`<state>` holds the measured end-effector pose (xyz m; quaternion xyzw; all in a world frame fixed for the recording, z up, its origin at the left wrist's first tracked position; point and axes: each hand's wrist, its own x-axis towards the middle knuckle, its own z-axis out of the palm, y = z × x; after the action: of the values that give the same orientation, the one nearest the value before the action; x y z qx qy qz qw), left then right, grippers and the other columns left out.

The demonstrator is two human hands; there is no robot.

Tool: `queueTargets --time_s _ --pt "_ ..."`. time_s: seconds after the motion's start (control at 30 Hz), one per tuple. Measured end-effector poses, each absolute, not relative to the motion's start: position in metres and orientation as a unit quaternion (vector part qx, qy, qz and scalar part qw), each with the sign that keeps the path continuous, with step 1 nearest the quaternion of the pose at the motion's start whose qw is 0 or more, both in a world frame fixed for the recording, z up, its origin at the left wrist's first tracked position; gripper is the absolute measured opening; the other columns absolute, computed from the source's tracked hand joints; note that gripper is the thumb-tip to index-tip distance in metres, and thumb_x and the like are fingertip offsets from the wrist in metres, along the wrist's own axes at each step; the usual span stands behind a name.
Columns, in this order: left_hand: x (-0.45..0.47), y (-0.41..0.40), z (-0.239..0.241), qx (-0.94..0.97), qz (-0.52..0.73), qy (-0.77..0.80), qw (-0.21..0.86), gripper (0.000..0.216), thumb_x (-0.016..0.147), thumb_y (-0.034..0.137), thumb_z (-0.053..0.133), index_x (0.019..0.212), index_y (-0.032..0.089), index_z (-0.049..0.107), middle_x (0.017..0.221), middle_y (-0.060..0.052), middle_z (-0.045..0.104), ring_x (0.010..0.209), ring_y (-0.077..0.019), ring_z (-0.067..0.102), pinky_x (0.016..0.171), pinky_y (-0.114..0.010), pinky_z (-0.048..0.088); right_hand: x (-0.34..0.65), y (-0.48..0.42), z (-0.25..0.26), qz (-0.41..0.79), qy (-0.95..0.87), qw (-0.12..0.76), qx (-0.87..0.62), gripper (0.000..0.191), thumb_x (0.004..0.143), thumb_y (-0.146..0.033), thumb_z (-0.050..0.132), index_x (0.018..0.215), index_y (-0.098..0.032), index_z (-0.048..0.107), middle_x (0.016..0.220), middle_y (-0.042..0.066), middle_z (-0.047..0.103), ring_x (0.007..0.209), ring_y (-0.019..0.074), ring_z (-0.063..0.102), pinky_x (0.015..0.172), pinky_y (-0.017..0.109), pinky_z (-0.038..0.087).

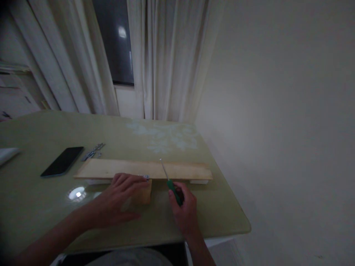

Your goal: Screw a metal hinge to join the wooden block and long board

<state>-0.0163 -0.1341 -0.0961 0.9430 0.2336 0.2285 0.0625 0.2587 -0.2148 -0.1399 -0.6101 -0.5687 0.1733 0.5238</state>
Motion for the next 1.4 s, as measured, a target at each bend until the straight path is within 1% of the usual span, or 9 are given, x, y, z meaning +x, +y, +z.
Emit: queueTargets --time_s 0.13,0.37,0.47,0.53,0.87,1.03,1.23,1.3,1.4 --pt "-0.010 -0.141 -0.110 0.957 0.225 0.164 -0.086 0.061 0.097 0.023 0.071 0.154 0.032 0.050 0.150 -0.006 0.063 0.132 -0.0285 0.055 0.112 -0.048 0.034 0.258 -0.216 -0.137 0.175 -0.568 0.529 -0.606 0.030 0.096 -0.047 0.066 0.108 -0.020 0.073 0.090 0.007 0.079 0.077 0.0205 0.074 0.069 0.027 0.058" --pt "-0.019 -0.115 -0.085 0.841 0.424 0.315 -0.117 0.038 0.101 0.019 0.060 0.138 0.027 0.058 0.131 -0.010 0.073 0.114 -0.0257 0.066 0.103 -0.044 0.043 0.259 -0.216 -0.139 0.178 -0.566 0.524 -0.611 0.032 0.096 -0.048 0.067 0.110 -0.020 0.073 0.089 0.006 0.078 0.076 0.0194 0.073 0.067 0.026 0.057" --pt "-0.024 -0.091 -0.080 0.793 0.439 0.419 -0.049 0.028 0.103 0.030 0.057 0.130 0.023 0.060 0.124 -0.011 0.074 0.111 -0.0291 0.068 0.101 -0.048 0.046 0.260 -0.216 -0.142 0.184 -0.566 0.522 -0.611 0.032 0.097 -0.047 0.066 0.111 -0.019 0.073 0.092 0.007 0.079 0.078 0.0197 0.074 0.069 0.026 0.057" --pt "-0.025 -0.079 -0.085 0.799 0.404 0.443 0.034 0.032 0.103 0.037 0.055 0.131 0.022 0.059 0.119 -0.010 0.076 0.105 -0.0286 0.070 0.097 -0.048 0.049 0.261 -0.216 -0.142 0.183 -0.566 0.523 -0.610 0.032 0.096 -0.047 0.067 0.110 -0.019 0.073 0.090 0.007 0.079 0.078 0.0197 0.074 0.069 0.026 0.057" --pt "-0.019 -0.070 -0.097 0.805 0.326 0.450 0.207 0.046 0.104 0.044 0.040 0.139 0.019 0.053 0.116 -0.013 0.080 0.108 -0.0304 0.072 0.090 -0.047 0.054 0.259 -0.217 -0.139 0.175 -0.569 0.525 -0.609 0.030 0.097 -0.047 0.066 0.108 -0.020 0.073 0.088 0.006 0.078 0.077 0.0195 0.073 0.068 0.026 0.057" --pt "-0.013 -0.074 -0.086 0.761 0.365 0.430 0.321 0.052 0.104 0.055 0.040 0.141 0.021 0.054 0.109 -0.009 0.080 0.096 -0.0251 0.072 0.084 -0.039 0.055 0.260 -0.216 -0.140 0.176 -0.566 0.527 -0.609 0.031 0.096 -0.048 0.066 0.108 -0.020 0.073 0.089 0.007 0.078 0.077 0.0203 0.074 0.068 0.026 0.057" --pt "-0.014 -0.082 -0.074 0.711 0.450 0.419 0.340 0.049 0.108 0.055 0.037 0.129 0.019 0.061 0.085 -0.005 0.075 0.071 -0.0193 0.056 0.073 -0.034 0.050 0.259 -0.216 -0.139 0.168 -0.569 0.523 -0.612 0.032 0.096 -0.048 0.066 0.107 -0.019 0.074 0.086 0.006 0.078 0.073 0.0192 0.072 0.066 0.026 0.056" --pt "-0.019 -0.088 -0.073 0.722 0.461 0.410 0.314 0.045 0.109 0.053 0.038 0.129 0.019 0.061 0.087 -0.005 0.074 0.073 -0.0190 0.057 0.072 -0.033 0.049 0.259 -0.216 -0.139 0.171 -0.567 0.526 -0.611 0.033 0.096 -0.048 0.066 0.108 -0.019 0.074 0.087 0.007 0.078 0.074 0.0196 0.073 0.066 0.026 0.057" --pt "-0.025 -0.101 -0.076 0.800 0.414 0.361 0.240 0.041 0.107 0.051 0.050 0.135 0.023 0.059 0.106 -0.007 0.075 0.089 -0.0212 0.063 0.081 -0.035 0.051 0.259 -0.217 -0.140 0.180 -0.564 0.530 -0.606 0.032 0.096 -0.048 0.066 0.109 -0.019 0.073 0.090 0.008 0.079 0.077 0.0202 0.074 0.067 0.026 0.057"
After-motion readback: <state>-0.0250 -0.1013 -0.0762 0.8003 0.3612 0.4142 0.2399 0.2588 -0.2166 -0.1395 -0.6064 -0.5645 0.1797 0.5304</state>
